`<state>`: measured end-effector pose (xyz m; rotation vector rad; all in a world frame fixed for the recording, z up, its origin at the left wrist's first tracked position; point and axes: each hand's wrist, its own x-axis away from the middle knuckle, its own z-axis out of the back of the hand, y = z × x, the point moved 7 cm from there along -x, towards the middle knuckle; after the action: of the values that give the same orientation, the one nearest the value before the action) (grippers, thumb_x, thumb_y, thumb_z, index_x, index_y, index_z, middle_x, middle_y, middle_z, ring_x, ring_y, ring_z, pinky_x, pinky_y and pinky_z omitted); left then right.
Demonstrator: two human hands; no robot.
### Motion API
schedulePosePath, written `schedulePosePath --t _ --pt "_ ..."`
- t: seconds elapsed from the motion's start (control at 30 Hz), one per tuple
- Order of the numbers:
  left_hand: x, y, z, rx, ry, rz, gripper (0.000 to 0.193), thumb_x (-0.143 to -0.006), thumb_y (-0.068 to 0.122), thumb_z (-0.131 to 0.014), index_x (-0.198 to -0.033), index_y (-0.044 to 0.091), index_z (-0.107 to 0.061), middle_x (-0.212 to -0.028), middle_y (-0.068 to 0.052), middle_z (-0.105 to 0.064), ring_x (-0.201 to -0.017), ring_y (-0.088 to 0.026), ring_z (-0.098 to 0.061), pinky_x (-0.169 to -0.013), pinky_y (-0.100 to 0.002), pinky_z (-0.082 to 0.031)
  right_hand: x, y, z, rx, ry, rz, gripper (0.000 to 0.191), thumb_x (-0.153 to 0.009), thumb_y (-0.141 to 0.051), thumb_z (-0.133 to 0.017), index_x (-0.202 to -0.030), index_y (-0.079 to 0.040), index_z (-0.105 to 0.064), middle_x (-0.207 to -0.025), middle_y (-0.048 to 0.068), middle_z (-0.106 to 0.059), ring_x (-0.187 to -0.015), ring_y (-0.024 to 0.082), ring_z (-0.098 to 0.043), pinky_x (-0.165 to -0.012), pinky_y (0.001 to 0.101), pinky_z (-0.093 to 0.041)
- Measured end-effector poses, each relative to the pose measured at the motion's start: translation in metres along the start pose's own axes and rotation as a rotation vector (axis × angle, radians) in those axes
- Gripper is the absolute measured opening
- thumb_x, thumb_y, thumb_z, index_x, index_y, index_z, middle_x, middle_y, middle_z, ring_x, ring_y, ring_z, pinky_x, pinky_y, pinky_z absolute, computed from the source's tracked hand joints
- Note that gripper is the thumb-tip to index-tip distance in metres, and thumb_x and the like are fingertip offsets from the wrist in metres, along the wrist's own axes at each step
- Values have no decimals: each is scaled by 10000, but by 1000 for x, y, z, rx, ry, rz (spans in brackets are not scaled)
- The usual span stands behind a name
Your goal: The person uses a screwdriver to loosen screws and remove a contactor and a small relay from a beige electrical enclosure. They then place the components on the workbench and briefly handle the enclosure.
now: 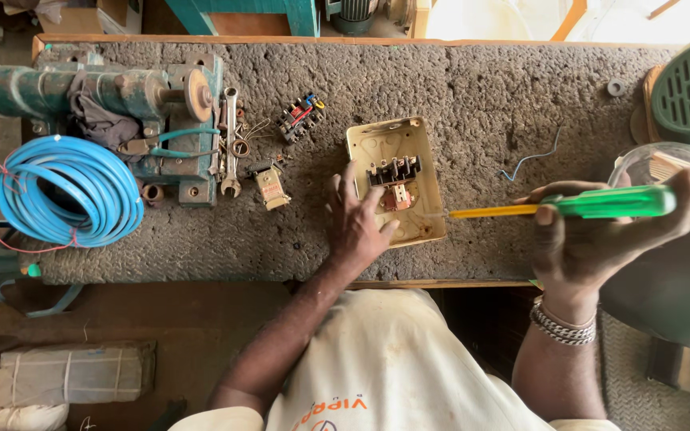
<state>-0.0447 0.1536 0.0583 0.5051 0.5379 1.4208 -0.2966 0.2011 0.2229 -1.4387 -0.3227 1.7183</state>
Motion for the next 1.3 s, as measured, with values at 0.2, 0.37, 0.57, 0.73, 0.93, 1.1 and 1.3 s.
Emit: schedulePosePath --t 0.2,0.37,0.57,0.73,0.93,1.1,1.3 --pt "4 7 0 -9 114 -97 531 -702 215 -890 -1119 51 -605 -1571 -253 -199 -1424 -519 -258 -1139 -715 -270 19 14 -18 -432 57 -248 707 -1127 -120 -749 -1578 -152 -206 -1210 92 -613 -1055 212 -690 -962 478 -591" --pt "8 5 -1 7 146 -110 488 -731 181 -860 -1112 60 -580 -1573 -254 -235 -1425 -493 -280 -1142 -693 -264 24 18 -13 -394 77 -209 593 -1117 -132 -735 -1519 -110 -298 -1193 116 -674 -1054 224 -734 -977 469 -624" --pt "16 2 5 87 242 -151 505 -757 181 -828 -1141 44 -529 -1561 -295 -258 -1419 -481 -307 -1163 -649 -276 3 16 -9 -152 120 -142 400 -1126 -67 -752 -1375 -57 -438 -1164 185 -661 -1054 239 -707 -932 367 -579" --pt "16 -4 0 60 254 -122 536 -761 181 -775 -1223 47 -538 -1562 -303 -263 -1417 -488 -307 -1162 -647 -269 -1 20 -12 -309 148 -263 378 -1062 -81 -750 -1266 -72 -432 -1175 179 -703 -940 198 -751 -818 289 -638" --pt "12 -10 -11 17 202 -82 684 -774 233 -778 -1363 76 -466 -1532 -327 -265 -1397 -495 -329 -1156 -671 -256 6 21 -24 -289 11 -222 243 -1109 -11 -712 -1232 -32 -503 -1246 203 -684 -1065 244 -748 -898 319 -661" --pt "8 -16 -18 33 120 0 756 -799 246 -758 -1446 64 -412 -1482 -363 -303 -1372 -527 -354 -1124 -675 -291 15 21 -25 -200 4 -281 129 -1078 16 -713 -1103 17 -586 -1244 181 -666 -1112 251 -735 -917 312 -637" --pt "8 -16 -20 17 95 9 614 -800 257 -768 -1351 126 -531 -1476 -378 -326 -1360 -533 -368 -1111 -666 -310 15 18 -26 -191 20 -342 118 -1064 2 -716 -1112 13 -610 -1257 151 -639 -1110 237 -731 -909 310 -645"
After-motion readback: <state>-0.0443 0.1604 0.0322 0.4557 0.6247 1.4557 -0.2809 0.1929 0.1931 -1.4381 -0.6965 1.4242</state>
